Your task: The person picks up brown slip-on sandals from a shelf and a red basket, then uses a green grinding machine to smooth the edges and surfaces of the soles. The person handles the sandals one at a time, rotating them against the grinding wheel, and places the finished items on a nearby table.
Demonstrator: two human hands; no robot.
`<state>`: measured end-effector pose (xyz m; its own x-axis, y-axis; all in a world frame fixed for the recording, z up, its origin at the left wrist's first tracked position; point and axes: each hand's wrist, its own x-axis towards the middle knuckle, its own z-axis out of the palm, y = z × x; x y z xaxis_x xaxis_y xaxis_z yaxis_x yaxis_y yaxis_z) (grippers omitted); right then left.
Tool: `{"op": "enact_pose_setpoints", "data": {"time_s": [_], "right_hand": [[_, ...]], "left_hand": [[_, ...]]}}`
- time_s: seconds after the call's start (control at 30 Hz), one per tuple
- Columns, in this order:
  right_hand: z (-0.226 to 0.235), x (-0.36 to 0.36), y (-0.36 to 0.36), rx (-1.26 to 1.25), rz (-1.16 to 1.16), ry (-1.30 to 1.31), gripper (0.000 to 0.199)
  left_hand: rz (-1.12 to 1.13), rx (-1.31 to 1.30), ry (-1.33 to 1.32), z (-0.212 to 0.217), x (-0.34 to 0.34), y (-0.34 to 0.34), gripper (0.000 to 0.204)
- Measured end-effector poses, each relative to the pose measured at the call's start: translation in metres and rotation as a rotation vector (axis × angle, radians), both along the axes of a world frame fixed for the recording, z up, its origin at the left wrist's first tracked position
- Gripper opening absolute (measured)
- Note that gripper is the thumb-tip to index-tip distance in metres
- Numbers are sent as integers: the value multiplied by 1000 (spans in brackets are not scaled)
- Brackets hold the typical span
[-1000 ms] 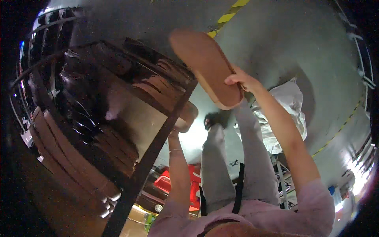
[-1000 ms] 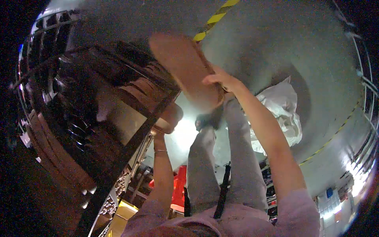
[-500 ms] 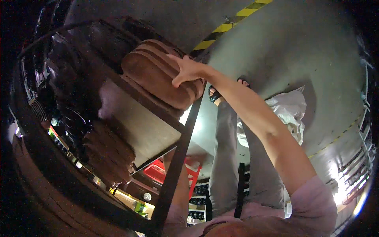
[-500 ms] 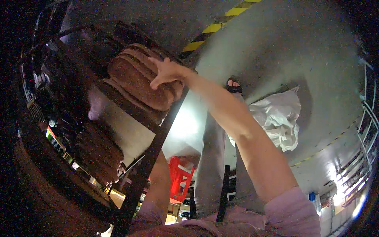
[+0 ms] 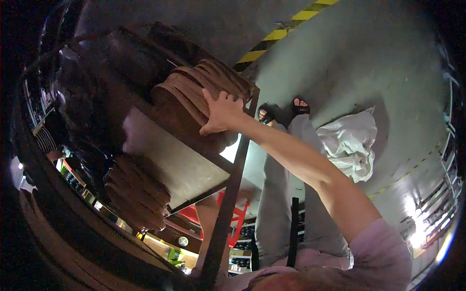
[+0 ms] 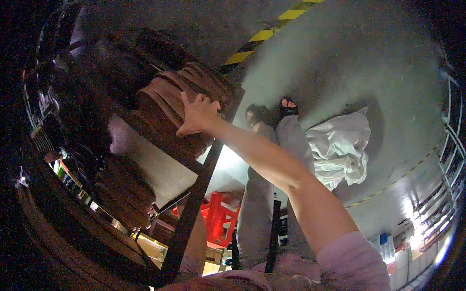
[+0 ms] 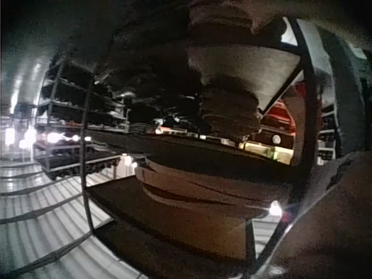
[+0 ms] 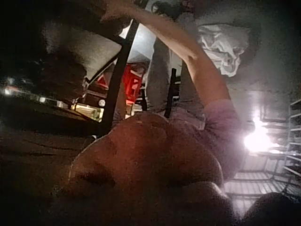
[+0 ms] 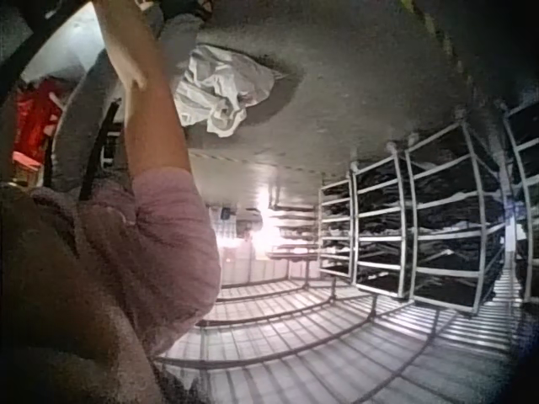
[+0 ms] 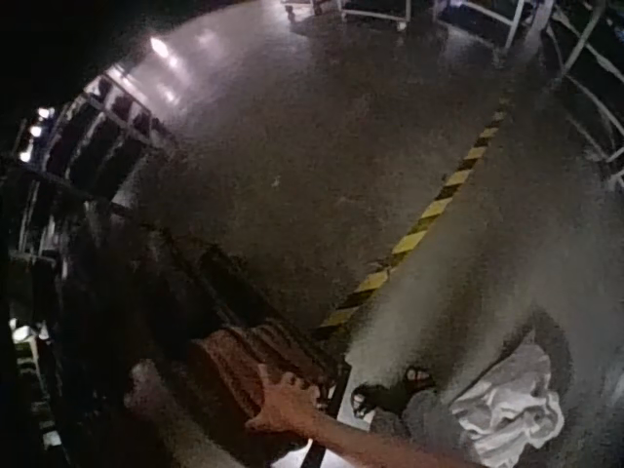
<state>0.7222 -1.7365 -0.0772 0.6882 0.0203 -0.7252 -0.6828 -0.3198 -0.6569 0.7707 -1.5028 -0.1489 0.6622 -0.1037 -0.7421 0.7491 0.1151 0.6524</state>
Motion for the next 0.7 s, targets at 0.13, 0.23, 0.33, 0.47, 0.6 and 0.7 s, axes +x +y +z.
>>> {"op": "enact_pose_setpoints", "data": {"time_s": [0.13, 0.23, 0.33, 0.47, 0.6, 0.7], "right_hand": [[-2, 2, 1, -106, 31, 32, 126], [-10, -3, 8, -87, -99, -4, 128], [-4, -12, 6, -65, -203, -52, 128], [-21, -60, -13, 5, -480, -192, 116], [-41, -162, -59, -40, -605, 59, 87], [-61, -279, -57, -192, -570, 90, 62]], "left_hand": [[12, 5, -6, 0, 2, -3, 64], [35, 11, -9, 5, -4, -6, 65], [74, 31, -26, 15, -16, 0, 65], [184, 90, -55, 45, -59, 15, 65], [272, 187, 1, 79, -152, 36, 66], [-402, 365, 29, 95, -267, 97, 66]]}}
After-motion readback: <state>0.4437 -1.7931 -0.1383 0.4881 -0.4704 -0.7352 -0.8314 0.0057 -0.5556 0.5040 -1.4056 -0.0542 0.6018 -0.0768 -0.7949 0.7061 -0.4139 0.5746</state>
